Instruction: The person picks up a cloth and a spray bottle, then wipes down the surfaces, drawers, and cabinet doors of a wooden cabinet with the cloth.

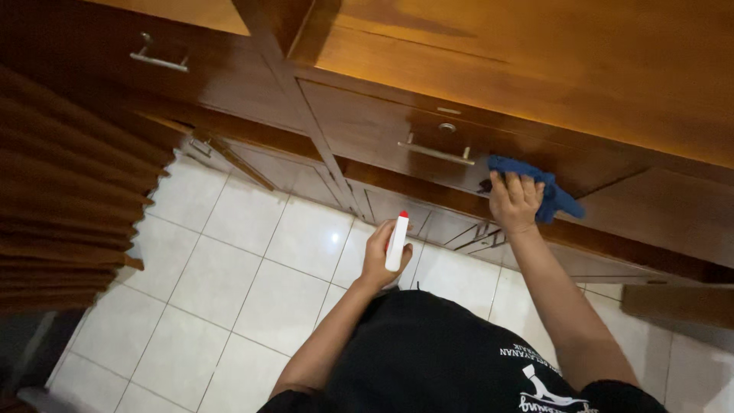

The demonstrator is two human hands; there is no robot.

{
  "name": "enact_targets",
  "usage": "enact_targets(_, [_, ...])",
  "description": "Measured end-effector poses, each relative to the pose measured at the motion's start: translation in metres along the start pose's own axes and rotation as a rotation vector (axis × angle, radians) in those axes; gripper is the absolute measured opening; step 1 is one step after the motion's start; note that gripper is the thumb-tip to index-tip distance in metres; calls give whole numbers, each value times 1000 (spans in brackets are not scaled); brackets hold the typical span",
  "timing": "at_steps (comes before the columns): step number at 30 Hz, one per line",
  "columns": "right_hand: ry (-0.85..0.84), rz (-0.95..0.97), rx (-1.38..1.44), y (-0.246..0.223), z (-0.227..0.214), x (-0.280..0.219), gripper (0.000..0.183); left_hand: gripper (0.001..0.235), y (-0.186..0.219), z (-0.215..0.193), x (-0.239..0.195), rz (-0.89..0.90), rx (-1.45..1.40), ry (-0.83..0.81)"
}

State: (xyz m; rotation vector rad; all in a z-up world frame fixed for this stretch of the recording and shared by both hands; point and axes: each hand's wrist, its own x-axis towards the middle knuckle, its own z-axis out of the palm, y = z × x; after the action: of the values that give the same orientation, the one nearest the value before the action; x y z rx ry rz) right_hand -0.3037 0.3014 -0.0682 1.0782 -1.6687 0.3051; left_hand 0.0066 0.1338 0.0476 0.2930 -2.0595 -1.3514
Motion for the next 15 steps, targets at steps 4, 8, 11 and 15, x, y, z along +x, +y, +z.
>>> enact_targets(4, [-92,98,239,-28,23,-8,41,41,-7,-12,-6,-27,-1,45])
enact_targets(8, [-163,21,332,-69,20,39,35,39,-10,-17,-2,-32,50,70])
enact_targets(11, [-76,-35,328,-98,3,90,29,40,-12,-22,1,-223,-88,47])
enact_targets(15, [-34,136,449,-134,11,126,31,41,-20,-27,2,-140,-94,102])
